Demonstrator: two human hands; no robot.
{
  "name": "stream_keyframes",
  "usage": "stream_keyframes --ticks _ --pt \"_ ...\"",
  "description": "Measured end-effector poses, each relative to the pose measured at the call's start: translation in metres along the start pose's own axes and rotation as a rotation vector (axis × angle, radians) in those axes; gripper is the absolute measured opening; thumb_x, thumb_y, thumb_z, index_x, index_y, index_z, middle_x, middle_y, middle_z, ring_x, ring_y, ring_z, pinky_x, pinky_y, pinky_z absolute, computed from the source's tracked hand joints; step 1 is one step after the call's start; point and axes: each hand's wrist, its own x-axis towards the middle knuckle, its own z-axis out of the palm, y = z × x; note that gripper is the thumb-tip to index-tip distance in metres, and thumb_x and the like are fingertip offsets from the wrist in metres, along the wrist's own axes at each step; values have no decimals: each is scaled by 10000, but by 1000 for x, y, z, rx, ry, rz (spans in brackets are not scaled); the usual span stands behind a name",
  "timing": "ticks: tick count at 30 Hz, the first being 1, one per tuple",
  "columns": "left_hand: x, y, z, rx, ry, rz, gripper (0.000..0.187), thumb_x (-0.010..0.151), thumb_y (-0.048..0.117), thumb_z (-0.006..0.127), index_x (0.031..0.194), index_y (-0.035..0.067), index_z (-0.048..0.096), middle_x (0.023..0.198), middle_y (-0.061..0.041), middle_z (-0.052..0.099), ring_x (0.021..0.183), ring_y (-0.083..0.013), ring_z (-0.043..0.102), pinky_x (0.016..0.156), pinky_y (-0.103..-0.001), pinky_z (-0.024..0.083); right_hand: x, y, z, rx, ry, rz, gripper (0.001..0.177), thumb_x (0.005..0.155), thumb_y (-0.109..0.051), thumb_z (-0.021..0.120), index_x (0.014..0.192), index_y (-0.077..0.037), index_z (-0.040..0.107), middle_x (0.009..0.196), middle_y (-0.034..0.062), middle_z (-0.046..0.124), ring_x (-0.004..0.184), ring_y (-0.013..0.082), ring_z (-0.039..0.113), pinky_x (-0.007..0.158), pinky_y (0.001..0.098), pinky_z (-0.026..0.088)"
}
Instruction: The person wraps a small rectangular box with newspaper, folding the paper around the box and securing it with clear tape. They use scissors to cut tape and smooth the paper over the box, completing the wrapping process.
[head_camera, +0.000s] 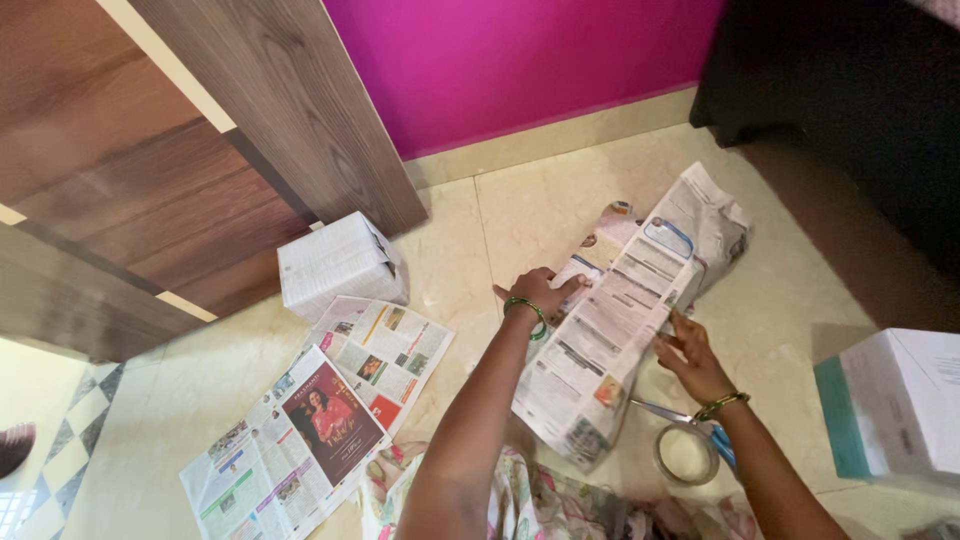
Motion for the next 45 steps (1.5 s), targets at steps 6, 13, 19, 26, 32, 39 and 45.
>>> stream_keyframes --ticks 6,13,19,26,32,39,45 --pt "31 -40 43 -183 78 144 895 938 814 374 1080 41 803 1023 -224 763 1017 -355 723 931 -453 558 1 -27 -25 210 0 101 726 981 -327 542 1626 -176 245 1590 3 395 1388 186 480 1092 425 464" --pt "10 -66 91 -893 -20 229 435 1037 412 506 1135 27 682 1021 -115 743 907 -180 728 767 -343 617 -12 -50 -23 50 63 -41 581 1025 -239 559 1565 -93 404 1499 71 556 1379 212 510 1133 367 416" --pt "-8 -103 84 -752 47 395 193 980 19 536 1036 -35 713 929 -114 751 822 -144 732 701 -290 639 -52 -83 -16 -380 281 -299 353 956 -156 658 1302 -89 643 1304 101 569 1240 182 578 991 393 541" --pt "-34 -103 106 -825 -23 397 230 949 -36 524 1063 -36 724 918 -96 760 762 -145 729 714 -274 611 -81 -103 20 -554 329 -526 244 902 -126 714 1143 -88 718 1182 99 681 1104 246 676 975 369 529" --pt "-59 -90 112 -645 61 452 231 893 49 656 1112 26 724 891 -107 763 758 -159 720 712 -289 586 -71 -93 31 -628 301 -452 317 870 -169 774 1165 -77 702 1185 98 664 1033 251 691 947 372 525" --pt "-84 -68 98 -359 378 670 146 875 24 651 985 68 737 932 -143 702 852 -318 683 784 -415 549 -54 -68 25 -421 255 -432 424 900 -146 758 1289 -68 609 1267 117 571 1198 201 598 1003 321 501" --pt "-106 -50 86 -408 481 677 312 824 53 650 1126 75 571 1048 -137 597 1020 -349 600 870 -457 518 -53 -66 29 -189 266 -256 378 964 -161 669 1328 -84 602 1226 68 633 1043 192 612 868 336 516"
